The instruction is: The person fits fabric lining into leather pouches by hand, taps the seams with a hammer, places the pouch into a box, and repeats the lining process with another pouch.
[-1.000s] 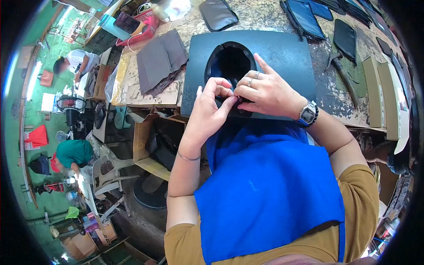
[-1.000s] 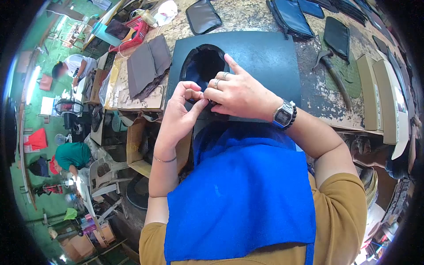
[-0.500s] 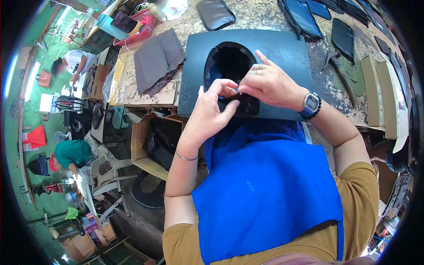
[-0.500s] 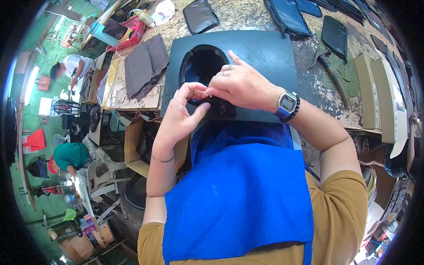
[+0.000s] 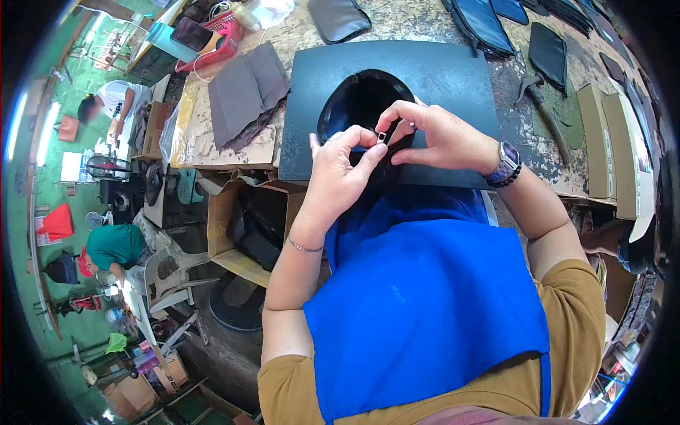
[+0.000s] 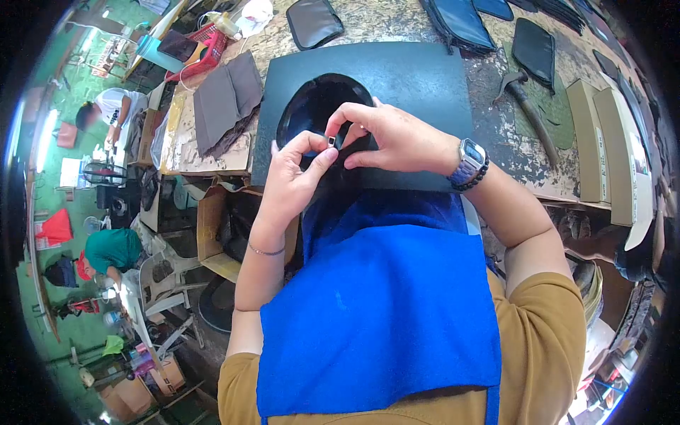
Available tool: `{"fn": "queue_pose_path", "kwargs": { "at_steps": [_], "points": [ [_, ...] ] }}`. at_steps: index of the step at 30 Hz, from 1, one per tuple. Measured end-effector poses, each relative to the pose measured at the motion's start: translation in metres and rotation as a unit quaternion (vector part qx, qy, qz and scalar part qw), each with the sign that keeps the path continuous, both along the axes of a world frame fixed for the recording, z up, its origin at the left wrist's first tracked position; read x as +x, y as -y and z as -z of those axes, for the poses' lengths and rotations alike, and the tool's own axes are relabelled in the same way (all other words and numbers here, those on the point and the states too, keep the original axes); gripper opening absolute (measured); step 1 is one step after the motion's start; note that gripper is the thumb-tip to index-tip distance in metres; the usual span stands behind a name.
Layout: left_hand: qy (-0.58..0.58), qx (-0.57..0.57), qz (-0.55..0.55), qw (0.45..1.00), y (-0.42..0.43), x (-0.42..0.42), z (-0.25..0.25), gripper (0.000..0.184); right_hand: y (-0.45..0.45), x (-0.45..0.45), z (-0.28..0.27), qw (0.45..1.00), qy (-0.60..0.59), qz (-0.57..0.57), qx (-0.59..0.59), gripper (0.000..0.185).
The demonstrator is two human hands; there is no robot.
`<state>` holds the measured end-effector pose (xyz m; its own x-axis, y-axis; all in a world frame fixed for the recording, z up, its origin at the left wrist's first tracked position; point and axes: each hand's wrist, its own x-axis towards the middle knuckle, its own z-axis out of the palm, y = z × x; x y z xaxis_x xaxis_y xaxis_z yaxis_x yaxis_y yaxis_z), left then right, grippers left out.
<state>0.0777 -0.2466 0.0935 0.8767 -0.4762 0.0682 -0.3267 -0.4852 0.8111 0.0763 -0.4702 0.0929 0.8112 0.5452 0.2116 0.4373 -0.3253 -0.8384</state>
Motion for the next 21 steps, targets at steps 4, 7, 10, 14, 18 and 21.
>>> {"fn": "queue_pose_path", "kwargs": {
  "at_steps": [4, 7, 10, 14, 18, 21],
  "points": [
    [-0.182, -0.137, 0.036, 0.973, -0.009, 0.008, 0.008, 0.015, -0.001, -0.003, 0.000, 0.999, -0.030, -0.011, 0.026, 0.042],
    [-0.133, -0.096, 0.054, 0.985, -0.009, 0.005, -0.008, 0.025, -0.001, -0.004, 0.005, 1.000, -0.003, -0.003, 0.019, 0.041],
    [-0.081, -0.038, 0.066, 0.994, -0.011, 0.003, -0.015, 0.039, 0.003, -0.005, 0.005, 0.999, -0.029, 0.012, 0.013, 0.038],
    [-0.132, -0.061, 0.052, 0.988, -0.014, 0.003, -0.011, 0.039, 0.005, -0.007, 0.006, 0.999, -0.045, 0.008, 0.016, 0.029],
    [-0.105, -0.097, 0.061, 0.988, -0.015, 0.001, -0.001, 0.039, 0.008, -0.004, -0.001, 0.998, -0.030, -0.025, -0.045, 0.023],
    [-0.102, -0.101, 0.057, 0.988, -0.017, -0.002, -0.001, 0.035, 0.008, -0.003, 0.003, 0.997, 0.017, -0.039, -0.062, 0.023]
  ]
}}
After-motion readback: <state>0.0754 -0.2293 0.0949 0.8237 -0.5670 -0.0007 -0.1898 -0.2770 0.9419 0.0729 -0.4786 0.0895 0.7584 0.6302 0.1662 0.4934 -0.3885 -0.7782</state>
